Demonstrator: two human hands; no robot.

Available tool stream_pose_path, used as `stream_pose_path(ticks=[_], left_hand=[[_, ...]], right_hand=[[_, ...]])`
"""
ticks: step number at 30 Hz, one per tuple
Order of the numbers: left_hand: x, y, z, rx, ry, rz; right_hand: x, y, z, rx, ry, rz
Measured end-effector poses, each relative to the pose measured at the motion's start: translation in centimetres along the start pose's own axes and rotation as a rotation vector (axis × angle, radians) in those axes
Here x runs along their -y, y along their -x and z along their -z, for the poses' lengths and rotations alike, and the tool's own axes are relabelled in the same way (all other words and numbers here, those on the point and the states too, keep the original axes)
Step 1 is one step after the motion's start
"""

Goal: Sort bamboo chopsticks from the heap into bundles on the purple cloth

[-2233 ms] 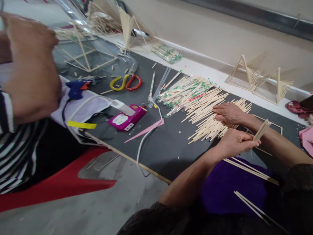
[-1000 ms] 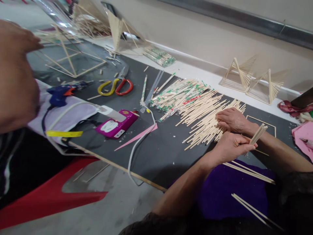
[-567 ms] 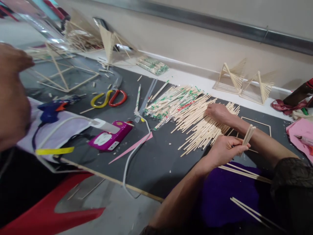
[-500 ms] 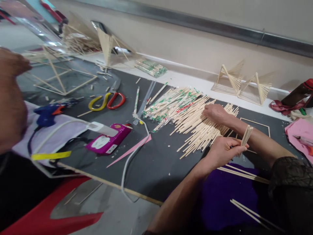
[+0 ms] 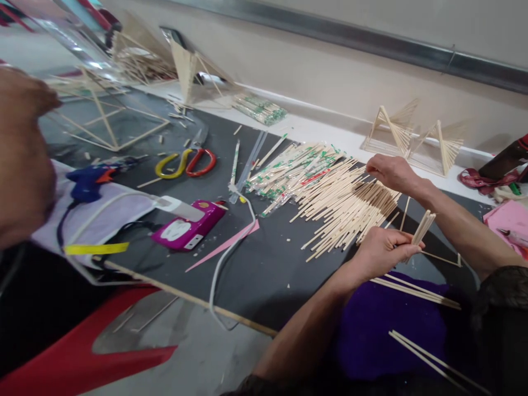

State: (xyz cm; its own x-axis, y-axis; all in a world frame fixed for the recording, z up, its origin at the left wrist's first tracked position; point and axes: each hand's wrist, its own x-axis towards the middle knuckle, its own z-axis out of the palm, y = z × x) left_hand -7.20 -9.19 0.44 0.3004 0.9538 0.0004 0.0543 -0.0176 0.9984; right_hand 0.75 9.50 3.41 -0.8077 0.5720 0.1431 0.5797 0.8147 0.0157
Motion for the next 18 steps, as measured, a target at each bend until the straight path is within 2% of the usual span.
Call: stream_pose_path(ticks=[3, 9, 13, 18], left_hand=[[0.2, 0.0, -0.1, 0.001, -0.003, -0.016], [0.2, -0.1, -0.1, 0.008, -0.005, 0.001], [0.2, 0.0, -0.1, 0.004, -0.011, 0.005], [0.1, -0.1, -0.1, 0.009, -0.001, -0.009]], right_hand=[[0.5, 0.8, 0.1, 0.106, 0.053, 0.099], [1.8, 0.7, -1.9, 0.304, 0.116, 0.338], [2.3, -0.4, -2.8, 0.308, 0.130, 0.331], [2.8, -2.0, -3.5, 0.297, 0.115, 0.253]])
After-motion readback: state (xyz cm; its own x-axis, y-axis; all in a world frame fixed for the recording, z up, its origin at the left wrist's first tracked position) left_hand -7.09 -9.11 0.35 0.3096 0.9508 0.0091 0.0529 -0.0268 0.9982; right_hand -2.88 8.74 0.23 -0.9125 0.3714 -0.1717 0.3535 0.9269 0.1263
